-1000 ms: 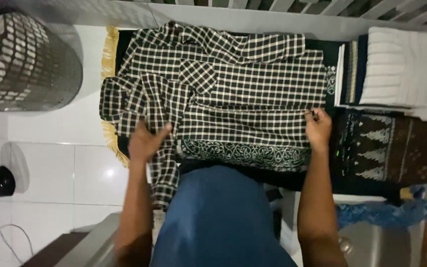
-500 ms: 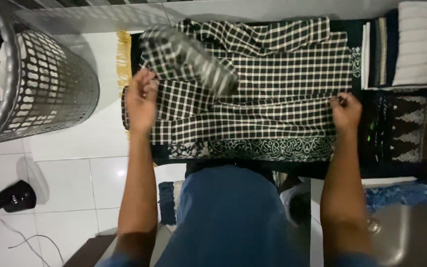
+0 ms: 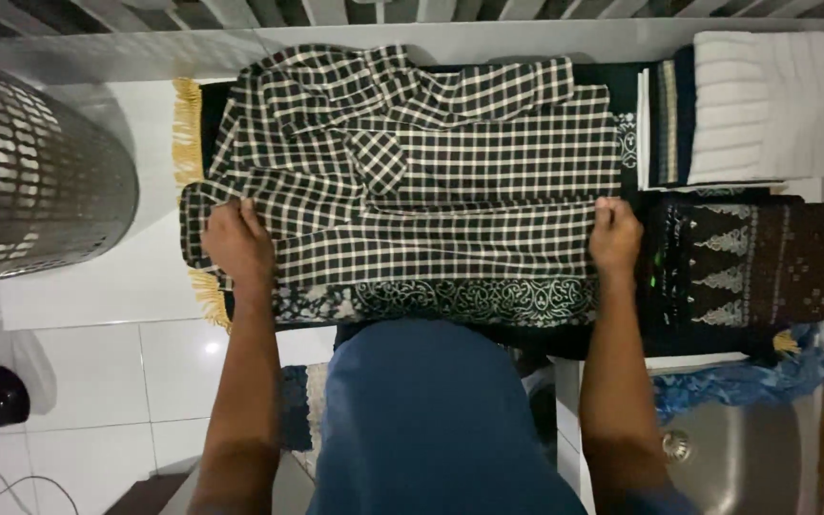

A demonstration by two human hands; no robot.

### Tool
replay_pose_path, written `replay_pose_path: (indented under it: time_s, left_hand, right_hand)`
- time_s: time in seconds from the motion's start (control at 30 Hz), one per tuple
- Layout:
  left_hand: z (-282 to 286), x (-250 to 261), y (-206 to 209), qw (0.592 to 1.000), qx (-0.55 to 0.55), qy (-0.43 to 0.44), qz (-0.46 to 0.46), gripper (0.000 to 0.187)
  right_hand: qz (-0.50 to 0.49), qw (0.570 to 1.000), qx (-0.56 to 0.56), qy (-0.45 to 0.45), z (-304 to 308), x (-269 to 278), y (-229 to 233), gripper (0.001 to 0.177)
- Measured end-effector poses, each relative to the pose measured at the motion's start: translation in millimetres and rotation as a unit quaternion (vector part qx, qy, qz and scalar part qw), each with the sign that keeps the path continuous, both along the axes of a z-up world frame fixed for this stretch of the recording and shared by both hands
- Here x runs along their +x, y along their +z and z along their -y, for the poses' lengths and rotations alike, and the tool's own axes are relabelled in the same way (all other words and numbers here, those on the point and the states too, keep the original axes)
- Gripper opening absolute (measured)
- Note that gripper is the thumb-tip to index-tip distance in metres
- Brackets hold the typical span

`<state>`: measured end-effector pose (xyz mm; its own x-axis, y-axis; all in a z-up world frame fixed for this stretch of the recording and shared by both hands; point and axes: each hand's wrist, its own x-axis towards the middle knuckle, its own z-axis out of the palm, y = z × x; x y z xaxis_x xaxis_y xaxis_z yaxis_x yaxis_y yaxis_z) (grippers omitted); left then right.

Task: Folding a checkered long-sleeved shirt on a flat surface on the floor.

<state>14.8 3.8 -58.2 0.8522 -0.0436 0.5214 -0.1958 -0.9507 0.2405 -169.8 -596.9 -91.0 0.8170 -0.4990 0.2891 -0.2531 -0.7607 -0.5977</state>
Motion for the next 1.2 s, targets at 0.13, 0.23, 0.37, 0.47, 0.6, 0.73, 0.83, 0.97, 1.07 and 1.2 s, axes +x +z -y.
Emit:
replay_pose_path:
  time_s: [0.13,0.23,0.37,0.47,0.6,0.73,0.83,0.97,1.07,1.2]
  left_hand:
    - [2,5,3,1.000,-0.015,-0.012,-0.012,0.016]
    - [2,2,5,0.999,-0.030,-0.008,-0.026,0.017]
    - [35,-18,57,0.999,-0.020,-0.003,0.045,0.022]
    - [74,-49,71,0.995,-0.058,-0.066,-0.050,0.029]
    - [119,-86,37,0.960,-0.010,-0.193,-0.204,0.043]
    - [129,-93,9,0.930,0.057,-0.282,-0.229,0.068]
    - [126,-88,11,0.911,0.078,-0.296,-0.276,0.079]
    - [133,-80,35,0.900,0.071,-0.301,-0.306,0.082]
    - [144,-77,37,0.886,0.116,-0.309,-0.325,0.085]
    - [158,-77,11,0.891,0.213,-0.352,-0.194,0.075]
  right_hand:
    - [-0.067,0.995,0.017,-0.069,-16,6,22,0.035]
    - [-0.105,0.990,-0.022,-0.089,-11,3,14,0.032]
    - [-0.053,0.997,0.028,-0.051,-23,10,39,0.034]
    - [0.022,0.992,-0.074,0.100,-36,13,60,0.040]
    - [-0.065,0.972,-0.137,0.180,-52,30,68,0.032]
    - [-0.063,0.967,-0.122,0.213,-44,44,54,0.018]
    - [-0.068,0.977,-0.091,0.183,-41,48,46,0.020]
    - [-0.042,0.980,-0.110,0.163,-56,53,44,0.022]
    - [0.033,0.972,-0.203,0.117,-93,52,35,0.018]
    - [0.083,0.965,-0.005,0.248,-193,42,57,0.018]
